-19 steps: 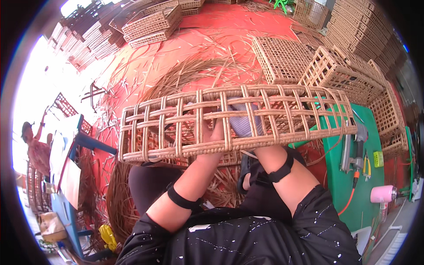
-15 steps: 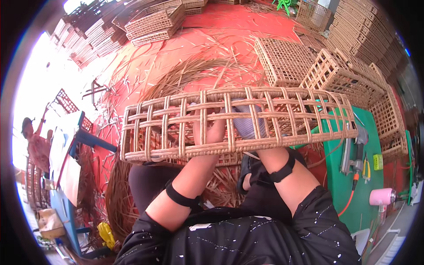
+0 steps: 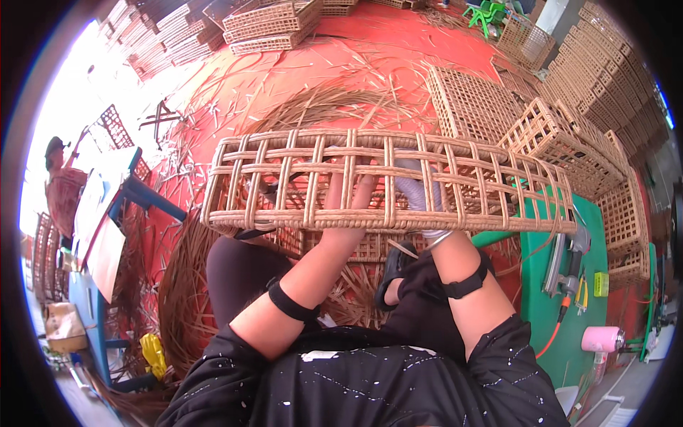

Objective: The recorder is weaving rattan or bamboo strips around a furniture frame, using tools like a nail gun and pliers to secure and trim the material.

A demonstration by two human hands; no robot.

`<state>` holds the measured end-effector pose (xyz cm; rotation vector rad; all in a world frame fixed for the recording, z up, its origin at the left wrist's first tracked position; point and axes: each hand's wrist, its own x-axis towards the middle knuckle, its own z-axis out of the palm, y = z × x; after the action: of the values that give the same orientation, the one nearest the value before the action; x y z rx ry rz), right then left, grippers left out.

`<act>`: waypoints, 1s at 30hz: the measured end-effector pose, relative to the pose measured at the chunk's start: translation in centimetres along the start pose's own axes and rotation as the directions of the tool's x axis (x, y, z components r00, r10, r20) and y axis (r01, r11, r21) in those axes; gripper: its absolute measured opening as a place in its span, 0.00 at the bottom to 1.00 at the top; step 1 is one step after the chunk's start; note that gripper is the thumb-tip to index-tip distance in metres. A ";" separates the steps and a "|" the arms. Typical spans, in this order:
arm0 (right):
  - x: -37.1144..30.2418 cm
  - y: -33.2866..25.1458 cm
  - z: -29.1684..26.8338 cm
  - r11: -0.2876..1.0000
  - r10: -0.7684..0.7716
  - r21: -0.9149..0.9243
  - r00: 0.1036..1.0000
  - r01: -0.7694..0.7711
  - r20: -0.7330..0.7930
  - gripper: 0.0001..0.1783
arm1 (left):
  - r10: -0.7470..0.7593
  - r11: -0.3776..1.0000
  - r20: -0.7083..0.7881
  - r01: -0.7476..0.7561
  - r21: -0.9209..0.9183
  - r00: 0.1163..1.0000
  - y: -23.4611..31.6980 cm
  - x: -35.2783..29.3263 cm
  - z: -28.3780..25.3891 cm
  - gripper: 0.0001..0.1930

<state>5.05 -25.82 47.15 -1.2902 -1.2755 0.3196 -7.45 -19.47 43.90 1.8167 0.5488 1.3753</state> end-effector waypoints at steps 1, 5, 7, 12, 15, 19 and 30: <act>0.0 -0.2 -0.1 0.995 0.069 0.074 0.998 -0.068 -0.007 0.14 | -0.052 0.998 -0.023 0.051 -0.048 0.998 0.0 -0.2 0.1 0.18; -0.3 0.4 -1.0 0.772 0.359 0.457 0.897 -0.441 0.259 0.14 | 0.231 0.957 0.054 -0.237 0.167 0.971 1.4 0.8 -1.0 0.20; -0.3 0.9 -0.9 0.902 0.210 0.321 0.944 -0.287 0.254 0.16 | 0.445 0.776 0.193 -0.484 0.406 0.875 1.6 1.8 -1.2 0.17; -0.6 0.6 -1.4 0.796 0.352 0.357 0.855 -0.488 0.381 0.16 | 0.312 0.907 0.243 -0.364 0.212 0.919 2.0 2.9 -2.1 0.19; -1.8 0.4 -2.1 0.992 0.102 -0.092 0.972 -0.084 0.210 0.13 | 0.290 0.893 0.327 -0.377 0.244 0.899 2.2 3.0 -2.8 0.18; -4.8 4.2 -2.6 0.913 0.349 0.130 0.904 -0.388 0.246 0.11 | 0.440 0.824 0.327 -0.521 0.224 0.836 0.5 4.1 -2.7 0.17; -8.0 -0.4 -0.1 0.894 0.440 -0.031 0.888 -0.447 -0.135 0.18 | 0.073 0.995 0.439 -0.035 -0.094 0.896 2.0 2.2 -4.1 0.12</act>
<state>2.09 -32.25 43.40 -1.6284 -0.8781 0.5170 -10.80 -17.74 47.26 2.0028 0.1969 0.9527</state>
